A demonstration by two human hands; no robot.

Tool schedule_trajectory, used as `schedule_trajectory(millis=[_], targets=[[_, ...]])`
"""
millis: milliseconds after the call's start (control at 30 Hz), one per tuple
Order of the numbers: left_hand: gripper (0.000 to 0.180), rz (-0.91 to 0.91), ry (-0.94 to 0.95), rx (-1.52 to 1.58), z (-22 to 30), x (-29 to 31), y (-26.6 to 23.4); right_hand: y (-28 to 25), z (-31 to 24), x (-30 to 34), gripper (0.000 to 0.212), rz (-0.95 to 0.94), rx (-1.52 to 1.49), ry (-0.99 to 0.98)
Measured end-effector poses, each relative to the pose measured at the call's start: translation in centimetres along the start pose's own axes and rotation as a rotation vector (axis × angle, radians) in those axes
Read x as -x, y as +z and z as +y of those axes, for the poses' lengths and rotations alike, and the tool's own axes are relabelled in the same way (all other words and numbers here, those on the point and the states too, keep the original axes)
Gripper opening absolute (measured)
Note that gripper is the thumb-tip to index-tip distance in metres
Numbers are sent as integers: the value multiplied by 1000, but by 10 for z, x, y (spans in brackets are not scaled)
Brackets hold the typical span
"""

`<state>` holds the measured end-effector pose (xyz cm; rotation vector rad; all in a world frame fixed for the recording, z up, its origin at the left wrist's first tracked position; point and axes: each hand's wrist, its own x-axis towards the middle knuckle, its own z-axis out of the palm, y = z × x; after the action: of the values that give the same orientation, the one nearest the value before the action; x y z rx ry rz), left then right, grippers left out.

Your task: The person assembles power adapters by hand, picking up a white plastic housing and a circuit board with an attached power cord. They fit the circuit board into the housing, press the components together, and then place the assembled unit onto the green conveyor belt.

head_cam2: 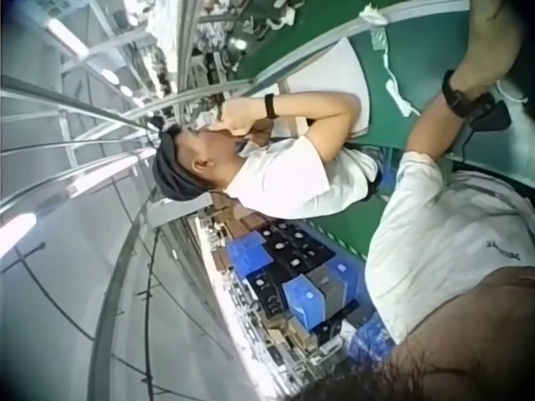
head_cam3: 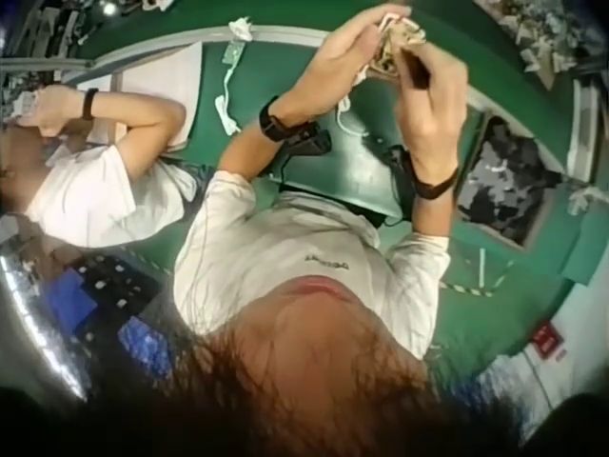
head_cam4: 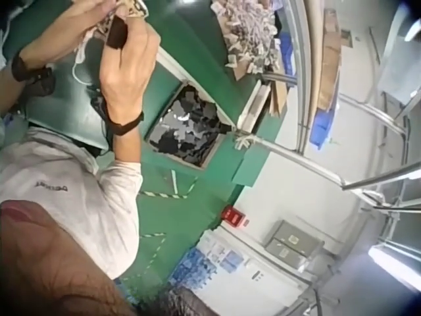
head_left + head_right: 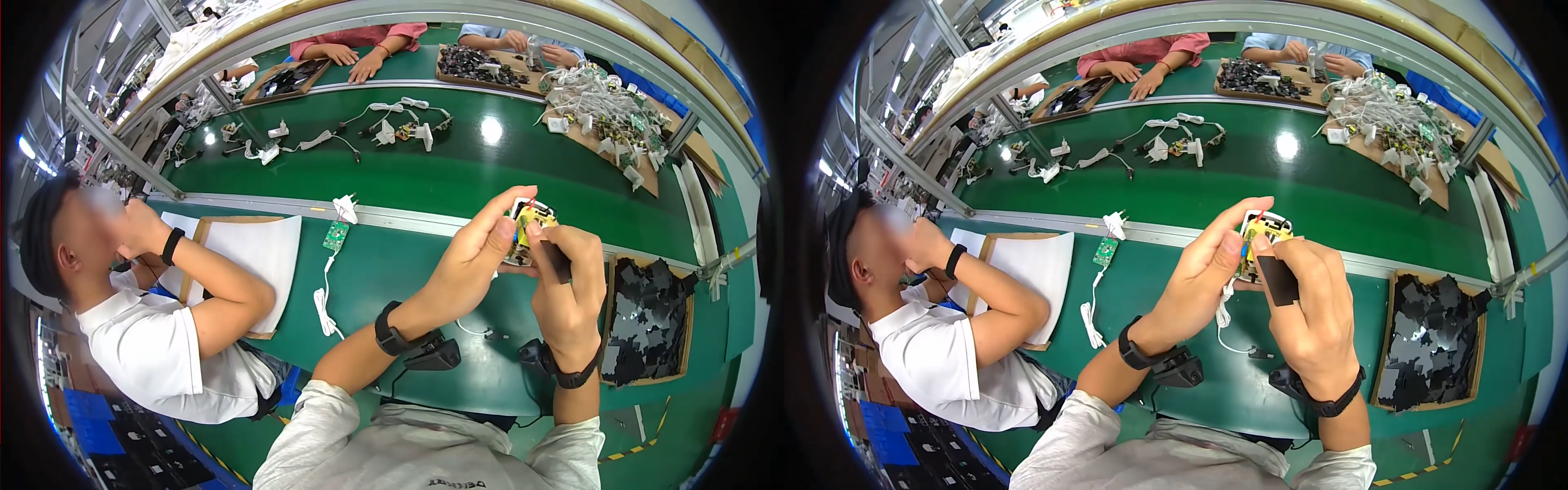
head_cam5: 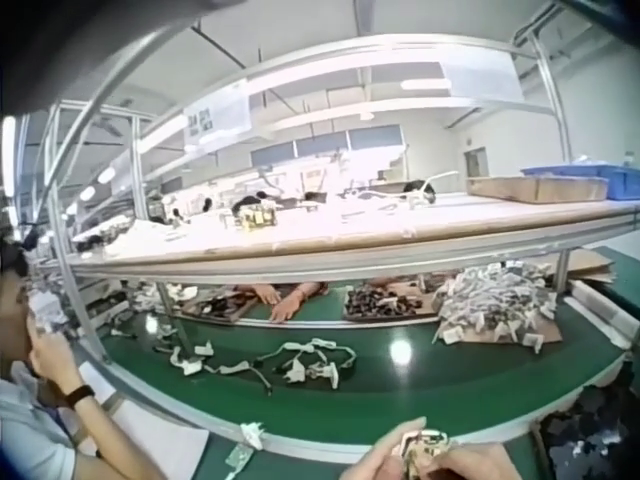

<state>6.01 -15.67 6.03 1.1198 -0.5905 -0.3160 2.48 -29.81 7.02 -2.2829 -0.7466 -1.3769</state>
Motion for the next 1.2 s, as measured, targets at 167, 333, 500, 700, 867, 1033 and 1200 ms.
schedule_trajectory(millis=[167,333,500,700,867,1033,1200], targets=[[49,44,-61,29,4,-3,1,6,2,0,31,-1,11,-8],[43,37,-87,39,2,-3,-4,14,5,8,31,-10,-3,-7],[41,42,-69,123,-6,-8,-8,19,16,10,29,16,-69,-18],[40,-132,11,25,-13,-9,-17,-2,13,4,29,63,-285,226],[39,-205,109,-82,-15,-6,-16,-12,23,11,35,-35,-610,490],[35,-249,140,-98,-21,-6,-15,-17,23,9,26,-72,-859,648],[32,-242,194,-137,-23,-11,-16,-13,21,9,18,38,-909,729]])
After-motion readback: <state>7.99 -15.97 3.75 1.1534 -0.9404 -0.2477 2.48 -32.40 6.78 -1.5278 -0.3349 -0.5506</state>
